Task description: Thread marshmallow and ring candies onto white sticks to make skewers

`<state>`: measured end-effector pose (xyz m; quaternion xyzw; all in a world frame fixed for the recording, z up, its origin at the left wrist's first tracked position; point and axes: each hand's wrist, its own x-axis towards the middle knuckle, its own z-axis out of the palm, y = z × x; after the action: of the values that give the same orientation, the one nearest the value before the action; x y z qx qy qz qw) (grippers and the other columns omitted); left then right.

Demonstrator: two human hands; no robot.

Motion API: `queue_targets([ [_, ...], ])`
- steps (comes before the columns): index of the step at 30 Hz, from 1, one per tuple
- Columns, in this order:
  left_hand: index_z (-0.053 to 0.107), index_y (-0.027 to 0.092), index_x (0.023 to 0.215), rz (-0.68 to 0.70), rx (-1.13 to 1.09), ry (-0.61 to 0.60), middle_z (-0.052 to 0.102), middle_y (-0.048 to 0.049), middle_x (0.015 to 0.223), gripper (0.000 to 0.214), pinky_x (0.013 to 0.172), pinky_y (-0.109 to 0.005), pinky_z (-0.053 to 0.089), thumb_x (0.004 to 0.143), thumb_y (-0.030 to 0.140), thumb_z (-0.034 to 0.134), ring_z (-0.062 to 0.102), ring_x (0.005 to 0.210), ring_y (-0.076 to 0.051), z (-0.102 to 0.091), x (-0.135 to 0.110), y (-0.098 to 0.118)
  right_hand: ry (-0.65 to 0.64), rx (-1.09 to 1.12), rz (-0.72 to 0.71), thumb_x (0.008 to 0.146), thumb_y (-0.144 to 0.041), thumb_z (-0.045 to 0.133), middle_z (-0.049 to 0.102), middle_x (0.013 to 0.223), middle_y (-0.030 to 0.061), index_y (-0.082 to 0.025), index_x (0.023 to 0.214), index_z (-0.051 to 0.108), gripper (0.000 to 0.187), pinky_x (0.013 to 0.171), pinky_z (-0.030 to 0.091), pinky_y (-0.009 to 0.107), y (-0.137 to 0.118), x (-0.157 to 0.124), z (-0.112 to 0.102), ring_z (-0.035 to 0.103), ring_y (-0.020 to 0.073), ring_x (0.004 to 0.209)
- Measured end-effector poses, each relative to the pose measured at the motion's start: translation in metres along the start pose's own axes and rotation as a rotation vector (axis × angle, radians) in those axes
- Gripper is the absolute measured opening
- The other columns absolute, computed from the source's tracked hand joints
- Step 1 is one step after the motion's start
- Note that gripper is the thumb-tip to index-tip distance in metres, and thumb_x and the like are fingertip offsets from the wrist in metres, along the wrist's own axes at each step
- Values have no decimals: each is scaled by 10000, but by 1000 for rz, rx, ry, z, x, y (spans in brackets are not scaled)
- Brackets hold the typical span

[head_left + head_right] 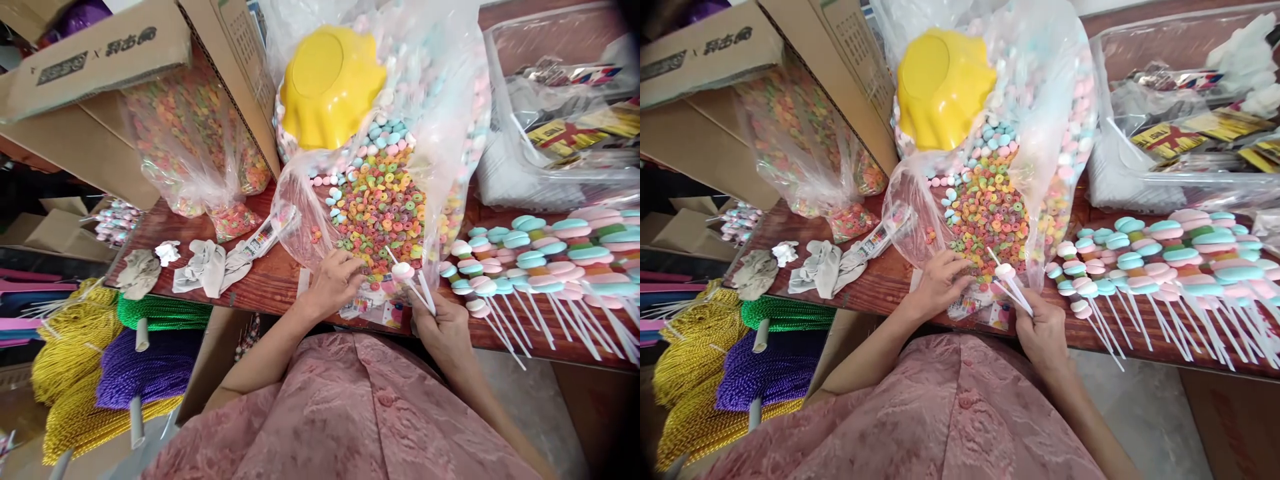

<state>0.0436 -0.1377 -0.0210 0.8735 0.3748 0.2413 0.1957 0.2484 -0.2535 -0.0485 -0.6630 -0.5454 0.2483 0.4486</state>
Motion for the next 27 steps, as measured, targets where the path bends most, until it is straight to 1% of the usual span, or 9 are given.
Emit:
queue_targets([
  [2, 707, 190, 1018, -14, 60, -46, 623, -77, 938, 187, 840, -361, 481, 853, 251, 645, 572, 920, -219, 2, 6, 3, -44, -4, -23, 904, -269, 528, 727, 816, 11, -217, 1077, 736, 276, 695, 544, 311, 2, 1, -2, 671, 195, 723],
  [4, 712, 193, 995, -74, 59, -49, 603, -64, 925, 174, 839, -355, 479, 835, 233, 656, 569, 910, -210, 2, 13, 1, -71, -13, -33, 904, -253, 516, 711, 760, 5, -200, 1071, 732, 278, 631, 526, 289, 2, 3, -6, 648, 179, 655],
  [8, 728, 192, 983, -223, -88, 61, 598, -34, 877, 212, 806, -326, 488, 774, 178, 697, 584, 860, -179, 1, 20, -14, -88, -92, -78, 887, -227, 491, 701, 704, 6, -183, 1017, 736, 281, 572, 491, 275, 1, 6, -11, 625, 166, 580],
  [10, 727, 183, 1004, -249, -204, 85, 615, -28, 886, 239, 742, -294, 491, 774, 148, 677, 581, 772, -144, 2, 21, -20, -70, -140, -100, 874, -221, 482, 710, 711, 16, -179, 997, 737, 286, 577, 489, 281, 0, 5, -11, 638, 174, 589],
  [13, 727, 173, 984, -219, -264, 38, 636, -30, 902, 234, 691, -268, 482, 785, 104, 625, 572, 711, -120, 2, 23, -23, -58, -143, -116, 862, -206, 474, 703, 688, 17, -175, 980, 735, 289, 555, 476, 279, 0, 5, -9, 627, 172, 562],
  [17, 722, 166, 917, -81, -44, -132, 628, -50, 893, 191, 793, -310, 488, 804, 94, 585, 602, 852, -174, -5, 31, -16, -81, -147, -107, 849, -193, 471, 711, 706, 27, -169, 981, 732, 293, 566, 484, 282, 2, 4, -8, 640, 182, 584],
  [21, 691, 152, 852, -50, 245, -262, 619, -95, 954, 131, 836, -363, 488, 856, 160, 561, 594, 917, -228, -13, 35, -2, -89, -219, -92, 830, -185, 476, 723, 750, 37, -201, 1001, 737, 312, 656, 515, 294, 6, 2, -7, 674, 204, 684],
  [24, 673, 147, 981, -27, 289, -265, 609, -108, 1028, 160, 869, -369, 487, 883, 224, 572, 576, 976, -241, -14, 30, 6, -90, -239, -86, 823, -175, 470, 724, 762, 43, -208, 1010, 739, 329, 703, 527, 301, 8, 0, -5, 683, 212, 726],
  [27, 643, 159, 1106, -17, 275, -227, 605, -95, 1053, 236, 878, -347, 483, 890, 209, 562, 567, 1000, -225, -11, 26, 8, -103, -264, -89, 821, -163, 462, 727, 775, 42, -210, 1034, 736, 350, 711, 530, 300, 9, 0, -4, 681, 207, 723],
])
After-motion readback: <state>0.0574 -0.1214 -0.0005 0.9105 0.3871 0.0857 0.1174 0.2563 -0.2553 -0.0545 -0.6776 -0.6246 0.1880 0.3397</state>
